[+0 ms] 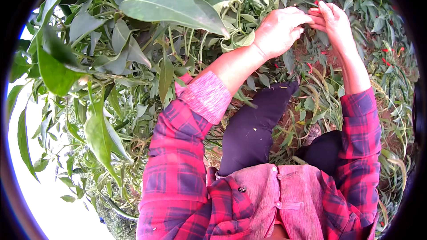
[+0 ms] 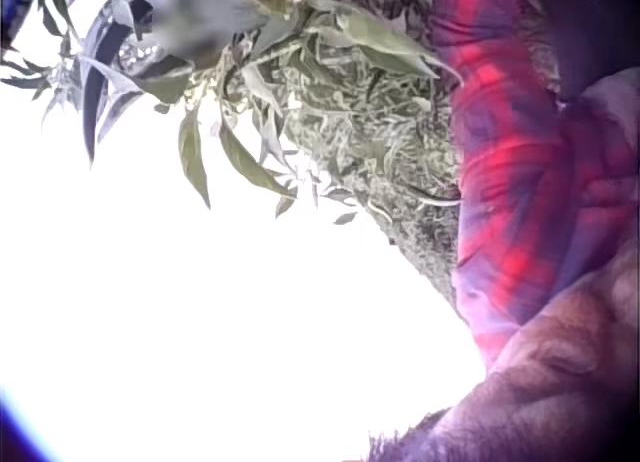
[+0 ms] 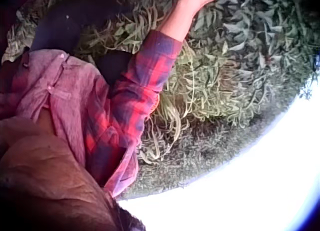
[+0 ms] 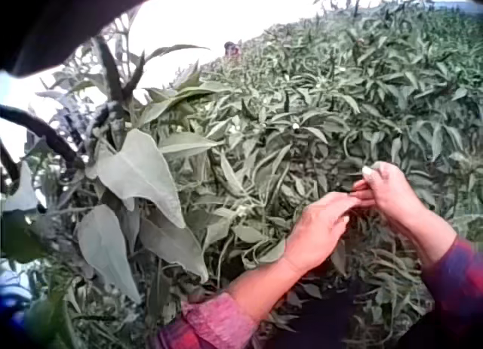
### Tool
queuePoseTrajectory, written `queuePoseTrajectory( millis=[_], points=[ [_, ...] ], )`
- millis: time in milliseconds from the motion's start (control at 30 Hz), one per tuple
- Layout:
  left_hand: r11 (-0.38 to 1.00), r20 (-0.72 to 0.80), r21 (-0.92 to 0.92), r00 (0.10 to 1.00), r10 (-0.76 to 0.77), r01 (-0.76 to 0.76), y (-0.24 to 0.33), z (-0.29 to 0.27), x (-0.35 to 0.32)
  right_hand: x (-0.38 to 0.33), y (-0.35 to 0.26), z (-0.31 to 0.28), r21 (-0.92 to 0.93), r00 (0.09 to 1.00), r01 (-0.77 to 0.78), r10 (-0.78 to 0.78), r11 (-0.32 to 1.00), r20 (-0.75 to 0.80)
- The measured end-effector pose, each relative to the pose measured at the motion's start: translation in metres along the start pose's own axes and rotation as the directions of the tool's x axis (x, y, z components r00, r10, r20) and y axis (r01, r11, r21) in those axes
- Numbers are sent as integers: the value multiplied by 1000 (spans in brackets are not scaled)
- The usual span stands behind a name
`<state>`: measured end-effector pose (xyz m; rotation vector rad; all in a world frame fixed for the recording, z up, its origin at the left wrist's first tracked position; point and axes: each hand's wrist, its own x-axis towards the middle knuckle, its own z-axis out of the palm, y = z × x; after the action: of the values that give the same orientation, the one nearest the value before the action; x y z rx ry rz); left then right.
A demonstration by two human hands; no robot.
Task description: The person harvests red chili peppers from plants in a field. They pick the peppers by hand and place them into a bowl held in their lap.
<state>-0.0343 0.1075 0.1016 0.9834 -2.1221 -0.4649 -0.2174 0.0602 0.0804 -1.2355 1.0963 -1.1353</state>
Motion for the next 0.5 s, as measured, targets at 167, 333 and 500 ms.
queuePoseTrajectory(
  millis=[167, 333, 500],
  points=[
    [995, -418, 50, 907, -55, 84, 48, -75, -49, -72, -74, 50, 119, 960, 170, -192, 978, 204],
    [947, -702, -318, 663, -260, 35, 82, -114, -103, -130, -106, 127, 125, 814, 301, -323, 945, 482],
    [966, -828, -257, 515, -222, 3, 111, -139, -145, -148, -87, 189, 32, 700, 415, -341, 909, 627]
  ],
)
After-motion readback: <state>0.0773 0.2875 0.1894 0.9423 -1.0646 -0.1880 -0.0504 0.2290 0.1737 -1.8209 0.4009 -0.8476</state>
